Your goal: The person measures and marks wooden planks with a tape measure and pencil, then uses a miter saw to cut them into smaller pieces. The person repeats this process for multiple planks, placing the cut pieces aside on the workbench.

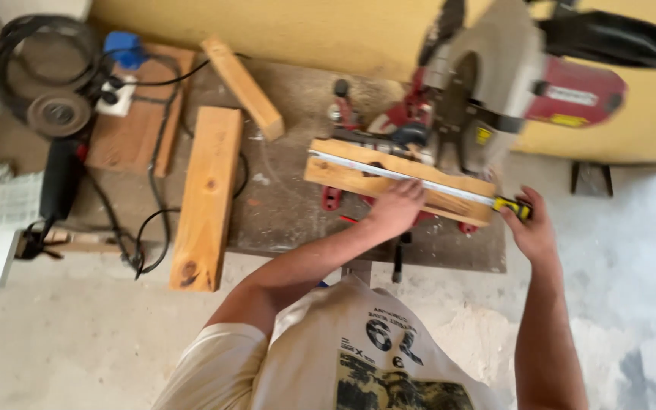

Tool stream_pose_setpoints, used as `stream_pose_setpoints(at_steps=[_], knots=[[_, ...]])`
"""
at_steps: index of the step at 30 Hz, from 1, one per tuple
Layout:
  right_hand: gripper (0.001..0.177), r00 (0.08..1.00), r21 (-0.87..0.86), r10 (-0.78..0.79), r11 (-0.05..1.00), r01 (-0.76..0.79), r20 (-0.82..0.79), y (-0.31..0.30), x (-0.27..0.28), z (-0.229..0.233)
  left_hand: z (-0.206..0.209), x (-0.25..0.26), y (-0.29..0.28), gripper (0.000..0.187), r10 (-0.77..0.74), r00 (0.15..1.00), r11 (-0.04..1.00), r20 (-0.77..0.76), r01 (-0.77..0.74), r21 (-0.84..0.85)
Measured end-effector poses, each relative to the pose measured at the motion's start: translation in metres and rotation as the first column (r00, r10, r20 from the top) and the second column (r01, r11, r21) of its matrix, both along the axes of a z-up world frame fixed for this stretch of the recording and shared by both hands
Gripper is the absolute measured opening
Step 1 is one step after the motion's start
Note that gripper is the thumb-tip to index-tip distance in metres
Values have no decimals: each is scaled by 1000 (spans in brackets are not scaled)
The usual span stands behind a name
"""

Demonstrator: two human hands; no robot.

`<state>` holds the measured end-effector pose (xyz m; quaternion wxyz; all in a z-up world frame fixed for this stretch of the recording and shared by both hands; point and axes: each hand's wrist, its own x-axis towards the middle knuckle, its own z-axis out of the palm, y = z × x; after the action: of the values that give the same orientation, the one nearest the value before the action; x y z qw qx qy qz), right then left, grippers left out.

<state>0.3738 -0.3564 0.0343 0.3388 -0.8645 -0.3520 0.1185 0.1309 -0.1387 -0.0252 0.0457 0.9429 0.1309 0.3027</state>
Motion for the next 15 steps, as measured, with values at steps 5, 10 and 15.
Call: stream_pose_setpoints(at_steps=[5, 10, 15], knots=[[65, 996, 133, -83, 988, 77, 41, 4, -37, 1, 46, -13, 12, 39, -172, 945, 976, -278, 126, -177], [79, 942, 15, -252, 967, 255, 223, 26, -89, 27, 28, -4, 14, 19, -68, 997, 992, -24, 65, -110], [69, 725, 92, -83, 995, 27, 683, 18, -87, 17, 22, 2, 11, 22, -27, 999, 1000, -32, 27, -6]])
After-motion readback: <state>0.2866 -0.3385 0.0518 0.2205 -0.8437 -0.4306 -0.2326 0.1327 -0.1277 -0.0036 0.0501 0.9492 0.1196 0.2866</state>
